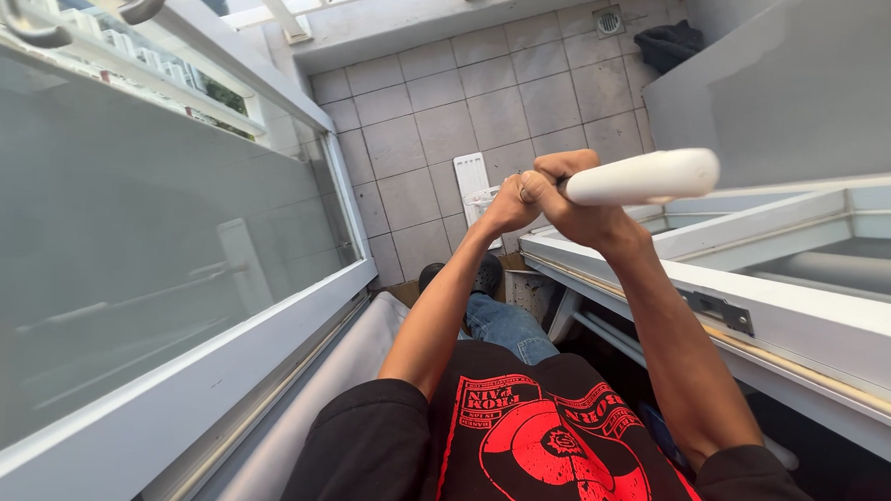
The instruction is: The recorder is mopping the tiled floor of a balcony using a long-handled flat mop.
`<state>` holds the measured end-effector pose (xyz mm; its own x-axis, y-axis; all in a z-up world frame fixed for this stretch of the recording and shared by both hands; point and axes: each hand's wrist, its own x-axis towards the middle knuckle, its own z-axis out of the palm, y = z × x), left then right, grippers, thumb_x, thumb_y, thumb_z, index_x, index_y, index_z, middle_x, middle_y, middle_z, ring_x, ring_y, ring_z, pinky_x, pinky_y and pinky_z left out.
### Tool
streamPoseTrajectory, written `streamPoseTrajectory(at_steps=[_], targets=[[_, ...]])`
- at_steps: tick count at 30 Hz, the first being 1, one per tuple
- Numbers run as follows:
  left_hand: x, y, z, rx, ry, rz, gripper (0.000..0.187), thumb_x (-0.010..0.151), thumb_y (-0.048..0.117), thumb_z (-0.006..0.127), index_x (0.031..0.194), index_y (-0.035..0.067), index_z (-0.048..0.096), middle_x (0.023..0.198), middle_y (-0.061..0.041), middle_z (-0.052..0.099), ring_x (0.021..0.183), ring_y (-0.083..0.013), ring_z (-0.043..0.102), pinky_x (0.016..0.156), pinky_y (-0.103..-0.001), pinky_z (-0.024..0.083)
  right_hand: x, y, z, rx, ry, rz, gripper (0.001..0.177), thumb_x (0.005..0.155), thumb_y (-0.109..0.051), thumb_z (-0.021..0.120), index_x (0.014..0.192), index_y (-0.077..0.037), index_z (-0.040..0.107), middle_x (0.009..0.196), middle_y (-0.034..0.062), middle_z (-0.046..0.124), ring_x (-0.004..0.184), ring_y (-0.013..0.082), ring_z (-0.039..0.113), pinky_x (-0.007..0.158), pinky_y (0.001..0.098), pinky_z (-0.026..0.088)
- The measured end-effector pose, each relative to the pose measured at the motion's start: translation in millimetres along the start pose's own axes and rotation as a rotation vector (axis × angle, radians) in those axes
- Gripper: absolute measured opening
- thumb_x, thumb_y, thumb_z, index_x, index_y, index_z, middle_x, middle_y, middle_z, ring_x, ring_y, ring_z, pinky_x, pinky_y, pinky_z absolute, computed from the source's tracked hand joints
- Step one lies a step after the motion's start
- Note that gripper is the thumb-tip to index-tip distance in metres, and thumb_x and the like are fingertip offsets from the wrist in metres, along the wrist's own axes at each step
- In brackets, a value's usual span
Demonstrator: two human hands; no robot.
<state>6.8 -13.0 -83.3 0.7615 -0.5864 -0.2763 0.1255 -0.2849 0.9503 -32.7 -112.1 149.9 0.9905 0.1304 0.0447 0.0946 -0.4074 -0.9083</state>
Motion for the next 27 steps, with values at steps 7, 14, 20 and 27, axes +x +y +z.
streamPoseTrajectory(at_steps=[7,14,20,27], targets=[[26.0,12.3,28.8,-0.089,-0.129,0.055,0.018,0.082,0.015,0.067,0.085,-0.002,0.07,0.078,-0.011,0.073,0.077,-0.0134,0.065,0.068,-0.037,0.056,-9.4,7.0,-24.8,-0.09,0.001,0.051,0.043,0.092,-0.016,0.06,0.059,-0.006,0.036,0.054,-0.0001,0.034,0.052,0.0087,0.029,0.047,0.0346,0.03],[51.4,6.9,63.5,0.033,-0.083,0.169,0.017,0.08,0.01,0.068,0.074,-0.006,0.069,0.064,-0.014,0.069,0.069,-0.0164,0.064,0.08,-0.04,0.05,-19.7,20.9,-58.0,-0.053,0.048,0.078,0.045,0.092,-0.014,0.062,0.057,-0.007,0.035,0.053,-0.0018,0.032,0.052,0.008,0.027,0.046,0.0329,0.025],[54.3,17.6,58.4,0.067,-0.082,0.125,0.022,0.08,0.014,0.065,0.072,-0.006,0.066,0.062,-0.015,0.067,0.061,-0.0192,0.063,0.064,-0.041,0.053,-14.8,24.5,-60.5,-0.054,0.035,0.057,0.042,0.089,-0.011,0.061,0.059,-0.008,0.032,0.054,-0.0015,0.031,0.052,0.0082,0.027,0.047,0.0331,0.025],[47.8,19.3,49.6,0.104,-0.084,0.115,0.027,0.08,0.02,0.066,0.069,-0.004,0.065,0.06,-0.014,0.065,0.058,-0.0174,0.06,0.057,-0.039,0.052,-13.0,34.0,-51.3,-0.047,0.023,0.0,0.039,0.087,-0.011,0.061,0.061,-0.007,0.033,0.057,0.0,0.032,0.055,0.0097,0.029,0.049,0.0342,0.027]])
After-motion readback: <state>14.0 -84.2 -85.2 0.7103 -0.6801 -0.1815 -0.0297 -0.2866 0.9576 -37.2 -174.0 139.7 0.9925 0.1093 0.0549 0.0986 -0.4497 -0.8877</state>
